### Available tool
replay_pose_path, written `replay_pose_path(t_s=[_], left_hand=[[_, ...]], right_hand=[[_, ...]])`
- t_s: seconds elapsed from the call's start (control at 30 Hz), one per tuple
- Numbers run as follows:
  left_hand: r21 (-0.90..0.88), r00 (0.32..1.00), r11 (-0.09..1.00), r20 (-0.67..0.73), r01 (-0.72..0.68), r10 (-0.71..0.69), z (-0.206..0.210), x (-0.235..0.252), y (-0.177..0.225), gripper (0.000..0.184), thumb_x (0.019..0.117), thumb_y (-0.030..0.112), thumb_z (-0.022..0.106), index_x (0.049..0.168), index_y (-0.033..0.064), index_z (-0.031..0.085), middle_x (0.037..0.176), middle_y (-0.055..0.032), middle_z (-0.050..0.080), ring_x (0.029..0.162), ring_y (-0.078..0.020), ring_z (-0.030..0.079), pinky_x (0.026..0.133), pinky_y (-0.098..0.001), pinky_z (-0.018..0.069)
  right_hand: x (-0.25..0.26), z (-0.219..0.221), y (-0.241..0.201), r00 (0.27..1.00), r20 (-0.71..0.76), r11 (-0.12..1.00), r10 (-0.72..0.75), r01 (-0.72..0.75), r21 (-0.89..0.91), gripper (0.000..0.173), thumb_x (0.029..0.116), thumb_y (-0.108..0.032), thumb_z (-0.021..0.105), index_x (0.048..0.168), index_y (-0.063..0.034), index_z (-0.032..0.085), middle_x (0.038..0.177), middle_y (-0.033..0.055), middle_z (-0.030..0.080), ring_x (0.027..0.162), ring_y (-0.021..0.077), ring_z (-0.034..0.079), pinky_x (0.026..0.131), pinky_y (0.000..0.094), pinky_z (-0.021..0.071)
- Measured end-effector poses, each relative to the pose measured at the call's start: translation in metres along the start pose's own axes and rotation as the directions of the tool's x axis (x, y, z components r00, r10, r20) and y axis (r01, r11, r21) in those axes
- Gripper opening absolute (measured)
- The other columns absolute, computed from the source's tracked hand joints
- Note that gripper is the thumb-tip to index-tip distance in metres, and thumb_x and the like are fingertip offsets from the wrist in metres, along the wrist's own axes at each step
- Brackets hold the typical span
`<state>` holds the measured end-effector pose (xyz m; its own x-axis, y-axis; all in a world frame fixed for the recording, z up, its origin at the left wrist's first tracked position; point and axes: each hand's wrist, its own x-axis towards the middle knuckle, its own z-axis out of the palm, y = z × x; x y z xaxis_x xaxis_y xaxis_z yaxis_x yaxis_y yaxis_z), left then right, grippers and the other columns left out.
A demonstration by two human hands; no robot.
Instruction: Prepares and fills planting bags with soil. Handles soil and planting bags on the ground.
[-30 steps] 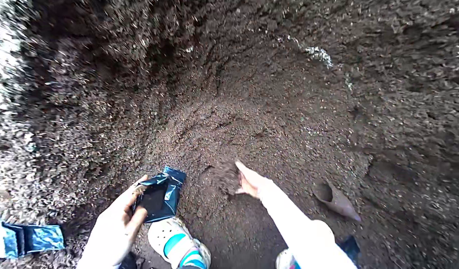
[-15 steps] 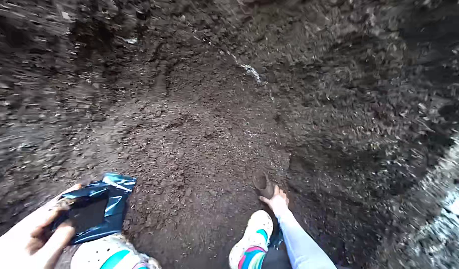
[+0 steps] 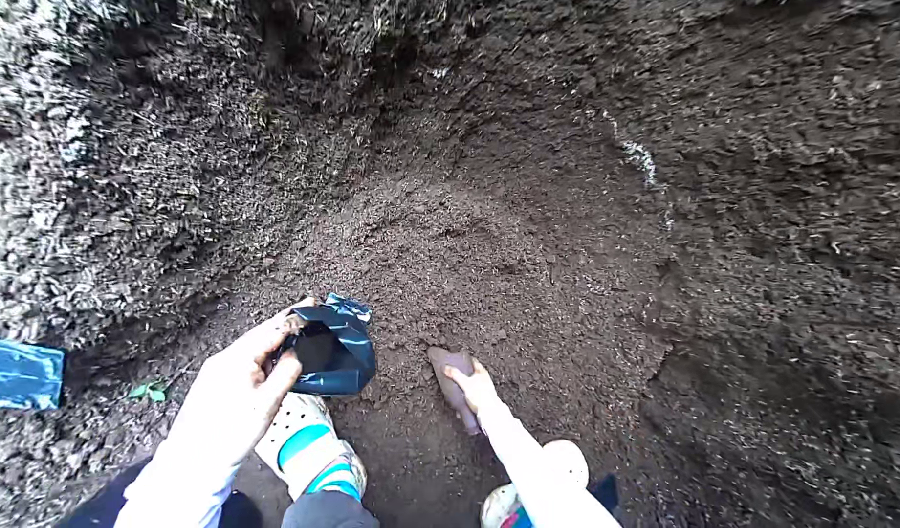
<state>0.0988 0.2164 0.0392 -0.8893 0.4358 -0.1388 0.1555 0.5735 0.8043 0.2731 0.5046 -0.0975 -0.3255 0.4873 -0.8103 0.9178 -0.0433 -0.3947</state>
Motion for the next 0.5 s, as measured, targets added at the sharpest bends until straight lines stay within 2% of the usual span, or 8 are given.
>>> replay_pose_path(t_s=[0.1,0.2,0.23,0.3,0.33,0.4,0.47,0.5], left_hand=[[-0.037,0.999,0.999,0.031,0.038,-0.037,0.006,-0.001,-0.001,0.040,0.0915,0.024,0.053,0.126,0.0115,0.071,0.132,-0.0029,0.069,0.107,-0.0028,0.067,0.089,-0.0290,0.0547],[-0.023,0.998,0.999,0.031,0.047,-0.047,0.004,0.000,0.001,0.039,0.0929,0.023,0.054,0.126,0.0106,0.070,0.133,-0.0046,0.068,0.106,-0.0084,0.068,0.088,-0.0376,0.0542],[-0.019,0.999,0.999,0.029,0.047,-0.046,0.002,0.000,0.003,0.040,0.0932,0.023,0.054,0.128,0.0117,0.070,0.134,-0.0037,0.068,0.106,-0.0080,0.068,0.088,-0.0372,0.0542],[-0.033,0.998,0.998,0.012,0.055,-0.055,-0.002,0.003,0.004,0.041,0.0935,0.023,0.054,0.130,0.0135,0.069,0.134,-0.0025,0.068,0.105,-0.0060,0.067,0.088,-0.0335,0.0543],[-0.044,0.997,0.997,0.001,0.071,-0.071,-0.003,0.003,0.004,0.040,0.0935,0.022,0.054,0.130,0.0127,0.069,0.132,-0.0039,0.069,0.102,-0.0070,0.068,0.086,-0.0346,0.0543],[-0.073,0.995,0.992,0.001,0.103,-0.104,0.000,0.004,0.006,0.039,0.0944,0.018,0.055,0.131,0.0115,0.068,0.127,-0.0068,0.070,0.100,-0.0102,0.068,0.086,-0.0387,0.0539],[-0.076,0.994,0.992,0.032,0.103,-0.101,0.003,0.004,0.004,0.039,0.0951,0.017,0.056,0.132,0.0122,0.068,0.132,-0.0061,0.068,0.108,-0.0110,0.068,0.091,-0.0397,0.0545],[-0.072,0.995,0.994,0.051,0.085,-0.082,0.005,0.003,0.002,0.039,0.0949,0.018,0.056,0.131,0.0130,0.069,0.134,-0.0045,0.068,0.109,-0.0099,0.068,0.091,-0.0390,0.0549]], right_hand=[[-0.014,-0.016,-0.004,0.994,-0.040,0.993,-0.099,0.101,0.054,0.069,0.0942,-0.031,0.074,0.149,0.0007,0.045,0.133,0.0269,0.061,0.116,0.0355,0.064,0.100,0.0534,0.0524],[-0.038,-0.041,-0.014,0.977,-0.124,0.972,-0.172,0.189,0.136,0.067,0.0945,-0.031,0.069,0.149,-0.0005,0.043,0.124,0.0234,0.063,0.098,0.0285,0.068,0.082,0.0474,0.0590],[-0.047,-0.045,-0.012,0.982,-0.112,0.980,-0.153,0.166,0.111,0.068,0.0943,-0.033,0.068,0.149,-0.0009,0.043,0.124,0.0236,0.064,0.099,0.0294,0.068,0.082,0.0483,0.0590],[-0.059,-0.039,-0.004,0.999,0.002,0.999,-0.040,0.040,0.019,0.068,0.0963,-0.035,0.070,0.149,-0.0006,0.045,0.132,0.0260,0.062,0.116,0.0352,0.064,0.098,0.0540,0.0532],[-0.055,-0.028,0.001,0.999,0.045,1.000,0.012,-0.013,0.011,0.066,0.0965,-0.036,0.071,0.147,-0.0009,0.048,0.132,0.0262,0.062,0.118,0.0361,0.064,0.100,0.0549,0.0519],[-0.032,-0.009,-0.016,0.998,0.056,0.997,0.036,-0.039,0.059,0.061,0.0979,-0.037,0.069,0.144,-0.0019,0.051,0.123,0.0257,0.065,0.103,0.0351,0.067,0.088,0.0540,0.0561],[-0.014,-0.002,-0.040,0.996,0.073,0.997,0.043,-0.048,0.066,0.056,0.1002,-0.040,0.066,0.141,-0.0032,0.054,0.108,0.0233,0.067,0.082,0.0322,0.068,0.071,0.0504,0.0582],[-0.013,-0.003,-0.042,0.996,0.079,0.997,0.037,-0.042,0.068,0.054,0.1015,-0.040,0.064,0.140,-0.0039,0.055,0.104,0.0216,0.067,0.076,0.0298,0.067,0.066,0.0477,0.0579]])
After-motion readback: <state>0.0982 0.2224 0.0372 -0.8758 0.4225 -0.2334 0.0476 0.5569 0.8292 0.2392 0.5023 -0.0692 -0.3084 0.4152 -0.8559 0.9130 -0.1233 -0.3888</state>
